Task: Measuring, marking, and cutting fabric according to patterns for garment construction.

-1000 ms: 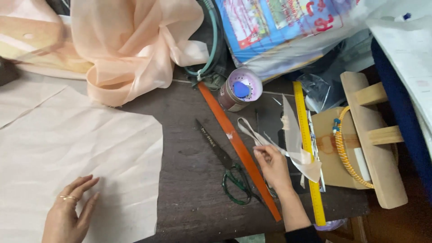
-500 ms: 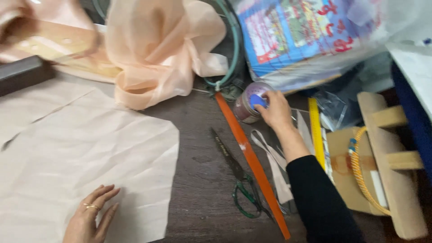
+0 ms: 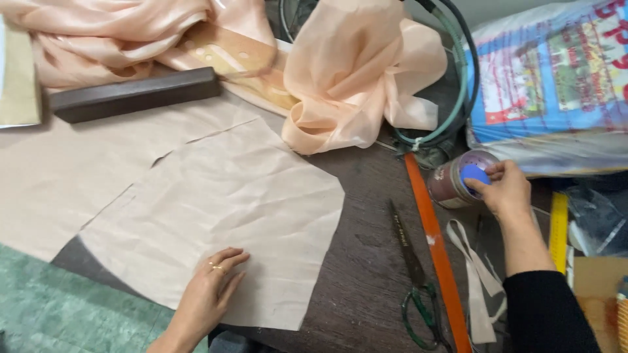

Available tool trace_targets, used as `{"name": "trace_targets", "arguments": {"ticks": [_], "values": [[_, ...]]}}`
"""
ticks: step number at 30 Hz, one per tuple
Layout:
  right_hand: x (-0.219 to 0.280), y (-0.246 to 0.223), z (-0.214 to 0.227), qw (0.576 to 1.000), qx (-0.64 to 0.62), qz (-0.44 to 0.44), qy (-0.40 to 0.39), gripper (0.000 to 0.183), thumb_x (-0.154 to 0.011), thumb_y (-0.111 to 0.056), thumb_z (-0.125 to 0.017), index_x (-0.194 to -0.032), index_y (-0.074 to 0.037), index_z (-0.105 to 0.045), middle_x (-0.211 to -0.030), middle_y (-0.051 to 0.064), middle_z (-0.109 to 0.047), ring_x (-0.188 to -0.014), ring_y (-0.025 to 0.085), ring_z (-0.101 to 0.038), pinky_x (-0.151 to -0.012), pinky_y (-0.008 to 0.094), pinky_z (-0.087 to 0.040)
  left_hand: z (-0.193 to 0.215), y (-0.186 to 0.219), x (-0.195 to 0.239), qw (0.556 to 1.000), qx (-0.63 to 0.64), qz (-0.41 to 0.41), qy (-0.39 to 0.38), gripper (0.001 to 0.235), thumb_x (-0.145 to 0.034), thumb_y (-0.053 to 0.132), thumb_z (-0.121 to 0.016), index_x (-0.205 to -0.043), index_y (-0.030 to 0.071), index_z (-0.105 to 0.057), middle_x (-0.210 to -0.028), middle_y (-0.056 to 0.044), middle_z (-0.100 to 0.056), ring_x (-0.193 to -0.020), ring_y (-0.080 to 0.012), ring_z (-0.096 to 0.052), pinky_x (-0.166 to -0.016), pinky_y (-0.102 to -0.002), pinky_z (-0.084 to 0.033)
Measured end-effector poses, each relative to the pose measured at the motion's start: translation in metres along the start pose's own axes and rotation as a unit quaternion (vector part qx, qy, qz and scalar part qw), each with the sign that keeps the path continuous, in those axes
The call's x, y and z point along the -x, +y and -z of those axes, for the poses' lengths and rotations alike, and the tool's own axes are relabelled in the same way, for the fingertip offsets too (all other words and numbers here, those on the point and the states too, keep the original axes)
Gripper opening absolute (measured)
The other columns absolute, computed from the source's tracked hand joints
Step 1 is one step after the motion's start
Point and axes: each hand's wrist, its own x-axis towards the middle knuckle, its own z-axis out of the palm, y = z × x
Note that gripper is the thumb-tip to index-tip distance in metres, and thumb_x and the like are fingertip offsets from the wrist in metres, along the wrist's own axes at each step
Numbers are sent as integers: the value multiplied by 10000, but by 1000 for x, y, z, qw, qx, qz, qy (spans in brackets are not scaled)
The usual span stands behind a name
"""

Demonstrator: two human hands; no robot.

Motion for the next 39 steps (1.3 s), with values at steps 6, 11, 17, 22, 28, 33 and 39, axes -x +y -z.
{"name": "trace_targets", "arguments": {"ticks": [6,11,17,22,28,33,39], "values": [[18,34,14,934,-339,-3,111,391,-683,-229,-872,-977,-121,-638,-828,53,-608,-754,98,-574,-656,237,-470,-10,4,-18,998,-19,-61,20,328,-857,162,-588,-1178,141,-651,-1185,-29,-659,-1134,-200,-603,-997,-326,-441],[83,76,17,827,-541,-122,91,327,-765,-103,-774,-1051,-84,-617,-781,26,-614,-514,102,-546,-481,183,-443,-53,63,-57,995,42,-57,-65,306,-850,143,-569,-1134,163,-681,-1101,-14,-679,-910,-158,-694,-879,-304,-504],[187,120,4,846,-491,-206,29,109,-864,-73,-696,-937,-44,-621,-742,83,-631,-610,164,-579,-580,273,-464,-165,173,-95,909,-18,-285,-304,201,-924,168,-545,-1090,96,-633,-951,-91,-589,-880,-321,-549,-755,-440,-456],[238,189,7,851,-446,-245,127,210,-899,-190,-650,-999,-37,-545,-850,167,-667,-700,226,-663,-651,304,-528,-232,236,-109,865,12,-266,-425,248,-939,164,-538,-1138,69,-650,-1047,-96,-633,-989,-293,-580,-826,-422,-500],[297,275,4,848,-368,-308,224,270,-937,-201,-685,-1109,-26,-572,-999,129,-649,-943,208,-604,-832,371,-508,-336,297,-95,842,-6,-360,-400,262,-813,135,-656,-1065,63,-680,-1098,-154,-603,-1051,-378,-570,-777,-468,-525],[314,306,-12,850,-340,-358,183,231,-904,-202,-707,-1060,-55,-622,-978,120,-676,-943,225,-607,-850,406,-491,-398,349,-85,792,-163,-480,-340,323,-819,152,-664,-1139,171,-700,-1441,-94,-425,-1361,-374,-339,-992,-516,-409],[323,286,2,885,-201,-404,117,285,-828,-358,-738,-1001,-144,-661,-1008,106,-716,-1085,318,-632,-900,439,-489,-419,336,-115,798,-253,-442,-322,257,-858,97,-576,-1060,182,-711,-1227,-25,-608,-1195,-254,-526,-904,-490,-448]]}}
